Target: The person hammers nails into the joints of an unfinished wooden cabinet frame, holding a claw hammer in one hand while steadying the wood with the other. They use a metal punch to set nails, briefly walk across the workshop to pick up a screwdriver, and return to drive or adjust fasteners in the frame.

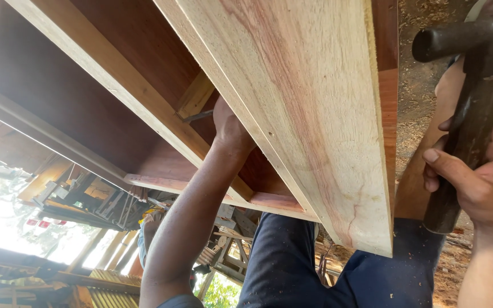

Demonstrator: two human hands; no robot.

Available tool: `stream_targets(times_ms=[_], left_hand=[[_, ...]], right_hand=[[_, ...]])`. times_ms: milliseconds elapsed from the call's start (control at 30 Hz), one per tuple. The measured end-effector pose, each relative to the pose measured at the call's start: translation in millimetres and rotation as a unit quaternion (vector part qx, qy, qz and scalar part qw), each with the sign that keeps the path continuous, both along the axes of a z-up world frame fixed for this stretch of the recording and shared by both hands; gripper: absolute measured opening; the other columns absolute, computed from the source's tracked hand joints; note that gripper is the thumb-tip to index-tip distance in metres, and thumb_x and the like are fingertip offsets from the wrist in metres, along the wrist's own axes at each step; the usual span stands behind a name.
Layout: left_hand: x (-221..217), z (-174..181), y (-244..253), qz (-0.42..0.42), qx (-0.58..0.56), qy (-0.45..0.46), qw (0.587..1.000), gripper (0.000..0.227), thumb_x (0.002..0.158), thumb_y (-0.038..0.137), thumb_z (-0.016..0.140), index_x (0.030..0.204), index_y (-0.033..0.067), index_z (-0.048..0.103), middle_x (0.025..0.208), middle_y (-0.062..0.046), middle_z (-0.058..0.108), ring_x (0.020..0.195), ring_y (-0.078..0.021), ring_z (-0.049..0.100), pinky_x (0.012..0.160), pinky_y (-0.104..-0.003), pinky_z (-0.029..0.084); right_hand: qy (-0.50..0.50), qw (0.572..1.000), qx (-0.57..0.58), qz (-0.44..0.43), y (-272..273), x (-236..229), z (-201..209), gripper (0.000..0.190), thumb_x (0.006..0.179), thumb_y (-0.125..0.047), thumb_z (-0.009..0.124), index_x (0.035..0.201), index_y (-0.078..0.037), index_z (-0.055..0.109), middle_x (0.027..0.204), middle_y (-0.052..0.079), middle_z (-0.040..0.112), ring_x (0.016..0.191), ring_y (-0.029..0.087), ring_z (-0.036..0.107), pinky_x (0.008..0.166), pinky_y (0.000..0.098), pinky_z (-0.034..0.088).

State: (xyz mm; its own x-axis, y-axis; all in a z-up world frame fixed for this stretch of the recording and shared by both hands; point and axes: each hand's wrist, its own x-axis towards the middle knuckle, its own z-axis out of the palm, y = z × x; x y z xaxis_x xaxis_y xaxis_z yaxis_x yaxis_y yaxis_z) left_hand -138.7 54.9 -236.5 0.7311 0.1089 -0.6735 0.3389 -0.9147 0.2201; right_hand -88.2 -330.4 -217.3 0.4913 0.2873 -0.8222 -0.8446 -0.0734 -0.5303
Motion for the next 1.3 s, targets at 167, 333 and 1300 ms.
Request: stream_targets(times_ms=[167,333,1300], left_hand=[[7.4,6.9,0.5,0.087,-0.056,-0.102,0.989,0.033,0.094,0.026,0.074,0.119,0.005,0.069,0.108,-0.009,0.076,0.097,-0.0243,0.075,0.075,-0.036,0.062],[22.4,13.7,-3.8,-0.014,-0.009,-0.213,0.977,0.022,0.098,0.019,0.07,0.113,0.0034,0.072,0.107,-0.01,0.074,0.096,-0.0266,0.073,0.076,-0.036,0.061],[41.0,43.1,3.6,-0.184,0.092,-0.326,0.923,0.022,0.094,0.02,0.064,0.089,0.0001,0.071,0.085,-0.012,0.071,0.073,-0.0236,0.065,0.063,-0.038,0.042]], right_hand=[[0.0,1.0,-0.01,0.023,3.3,6.1,3.9,0.019,0.103,-0.001,0.064,0.114,-0.001,0.049,0.067,0.012,0.059,0.054,0.018,0.062,0.055,0.0318,0.05],[0.021,0.999,0.025,-0.025,3.5,10.0,0.3,0.017,0.106,-0.013,0.063,0.113,-0.003,0.05,0.066,0.01,0.056,0.054,0.017,0.059,0.054,0.0308,0.049],[0.068,0.987,0.126,-0.074,29.3,-18.7,7.3,0.026,0.1,-0.008,0.065,0.122,-0.001,0.052,0.07,0.011,0.06,0.056,0.015,0.058,0.051,0.0273,0.049]])
